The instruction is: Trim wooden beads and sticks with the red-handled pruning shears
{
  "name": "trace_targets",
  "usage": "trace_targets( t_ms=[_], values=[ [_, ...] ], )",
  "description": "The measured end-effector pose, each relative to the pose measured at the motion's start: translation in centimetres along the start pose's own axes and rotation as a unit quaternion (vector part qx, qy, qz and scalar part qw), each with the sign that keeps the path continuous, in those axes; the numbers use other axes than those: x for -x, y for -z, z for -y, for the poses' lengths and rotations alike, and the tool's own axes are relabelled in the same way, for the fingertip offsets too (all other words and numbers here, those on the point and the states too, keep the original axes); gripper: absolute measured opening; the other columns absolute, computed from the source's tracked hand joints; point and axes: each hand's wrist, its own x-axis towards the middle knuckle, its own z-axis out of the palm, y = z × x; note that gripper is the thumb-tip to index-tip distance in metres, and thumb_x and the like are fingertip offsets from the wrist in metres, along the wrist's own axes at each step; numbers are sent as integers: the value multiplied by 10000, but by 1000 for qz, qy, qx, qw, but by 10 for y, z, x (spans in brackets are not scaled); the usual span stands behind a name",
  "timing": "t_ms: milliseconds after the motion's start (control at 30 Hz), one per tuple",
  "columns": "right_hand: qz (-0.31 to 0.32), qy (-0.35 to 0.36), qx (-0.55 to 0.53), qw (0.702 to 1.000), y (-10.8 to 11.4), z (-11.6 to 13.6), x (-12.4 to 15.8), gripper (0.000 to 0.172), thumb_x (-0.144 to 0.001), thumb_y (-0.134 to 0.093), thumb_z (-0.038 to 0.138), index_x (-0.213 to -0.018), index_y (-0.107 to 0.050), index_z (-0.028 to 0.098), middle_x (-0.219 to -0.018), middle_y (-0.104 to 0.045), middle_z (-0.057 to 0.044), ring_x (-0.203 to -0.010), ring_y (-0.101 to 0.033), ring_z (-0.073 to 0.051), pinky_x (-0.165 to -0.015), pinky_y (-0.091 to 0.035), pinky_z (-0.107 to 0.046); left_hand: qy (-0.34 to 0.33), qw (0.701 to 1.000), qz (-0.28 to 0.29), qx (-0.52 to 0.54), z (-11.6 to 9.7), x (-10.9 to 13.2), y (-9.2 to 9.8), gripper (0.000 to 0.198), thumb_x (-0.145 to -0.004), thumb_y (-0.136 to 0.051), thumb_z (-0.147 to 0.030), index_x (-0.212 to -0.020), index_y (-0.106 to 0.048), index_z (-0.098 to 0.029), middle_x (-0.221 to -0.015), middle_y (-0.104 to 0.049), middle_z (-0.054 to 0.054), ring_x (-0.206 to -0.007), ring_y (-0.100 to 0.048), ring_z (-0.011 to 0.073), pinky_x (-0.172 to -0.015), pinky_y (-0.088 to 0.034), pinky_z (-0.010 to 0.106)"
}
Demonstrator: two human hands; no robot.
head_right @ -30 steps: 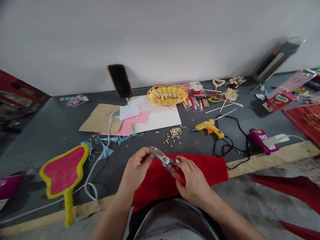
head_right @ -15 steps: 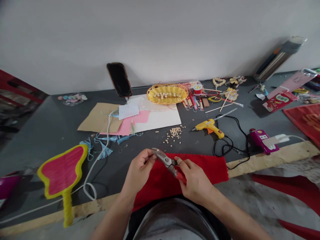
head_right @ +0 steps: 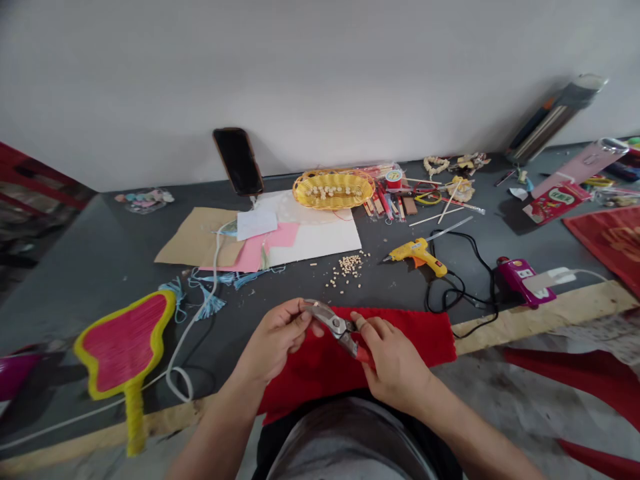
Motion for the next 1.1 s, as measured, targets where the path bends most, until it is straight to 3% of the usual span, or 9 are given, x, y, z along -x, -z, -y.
trace_targets(
  t_ms=[200, 267, 367, 467, 567, 667, 767, 900, 1100],
  values=[
    [2, -6, -16, 1000, -2, -1, 0, 574, -776, -489, 84, -1347, -443, 127, -1198, -589, -142, -1096, -585, -257, -978, -492, -405, 0, 1000, -6, -24, 6, -2, -2, 290, -828, -590, -429, -851, -607, -140, -619, -630, 6, -384, -237, 41, -394, -161, 204],
    [-2, -14, -12, 1000, -4, -1, -1, 537, -797, -474, 94, -1332, -452, 122, -1189, -595, -147, -1091, -590, -260, -968, -499, -410, -35, 996, -31, -73, 7, -3, -4, 262, -858, -549, -403, -825, -617, -152, -657, -642, 13, -415, -348, 61, -419, -247, 202],
    [-10, -22, 6, 1000, -6, 0, -4, 543, -817, -464, 116, -1359, -428, 121, -1226, -581, -157, -1138, -564, -275, -977, -491, -430, -108, 976, -85, -167, 8, -3, -7, 191, -859, -553, -349, -842, -629, -174, -775, -679, 29, -637, -584, 132, -588, -420, 225],
    [-14, -23, 32, 999, -5, 0, -4, 602, -825, -466, 135, -1419, -368, 151, -1255, -569, -152, -1174, -541, -293, -980, -483, -463, -142, 954, -134, -228, 7, -1, -9, 130, -849, -558, -293, -848, -631, -185, -814, -690, 31, -756, -632, 170, -682, -445, 254],
    [-10, -13, 43, 999, -2, 1, -2, 610, -841, -461, 150, -1440, -347, 150, -1269, -565, -159, -1178, -538, -302, -984, -476, -478, -139, 959, -128, -213, 6, 0, -8, 142, -852, -552, -280, -799, -633, -176, -735, -670, 25, -648, -584, 142, -603, -411, 236],
    [-3, -3, 45, 999, 3, 0, -1, 606, -844, -464, 162, -1439, -356, 136, -1272, -567, -172, -1161, -546, -307, -976, -477, -488, -74, 990, -57, -104, 4, -1, -7, 205, -849, -566, -348, -815, -623, -154, -657, -650, 16, -441, -392, 71, -447, -280, 204],
    [0, 1, 40, 999, 5, -1, 0, 624, -827, -472, 150, -1440, -358, 147, -1262, -573, -169, -1158, -547, -307, -974, -473, -497, -11, 1000, -11, -18, 2, -1, -5, 271, -812, -612, -410, -865, -601, -144, -613, -642, 6, -373, -224, 32, -396, -145, 199],
    [12, -7, 11, 1000, 5, -1, 0, 653, -785, -491, 112, -1425, -369, 145, -1234, -574, -153, -1127, -561, -281, -979, -477, -458, 7, 1000, -3, 14, 2, -1, -4, 319, -773, -660, -444, -844, -588, -142, -584, -636, 6, -365, -202, 21, -391, -120, 198],
    [20, -20, -5, 1000, -1, -1, -1, 567, -798, -469, 97, -1363, -435, 122, -1192, -587, -149, -1065, -591, -263, -951, -499, -427, 6, 999, -34, 18, 7, -5, -10, 351, -742, -678, -472, -819, -593, -140, -573, -621, -5, -364, -243, 24, -390, -145, 194]
  ],
)
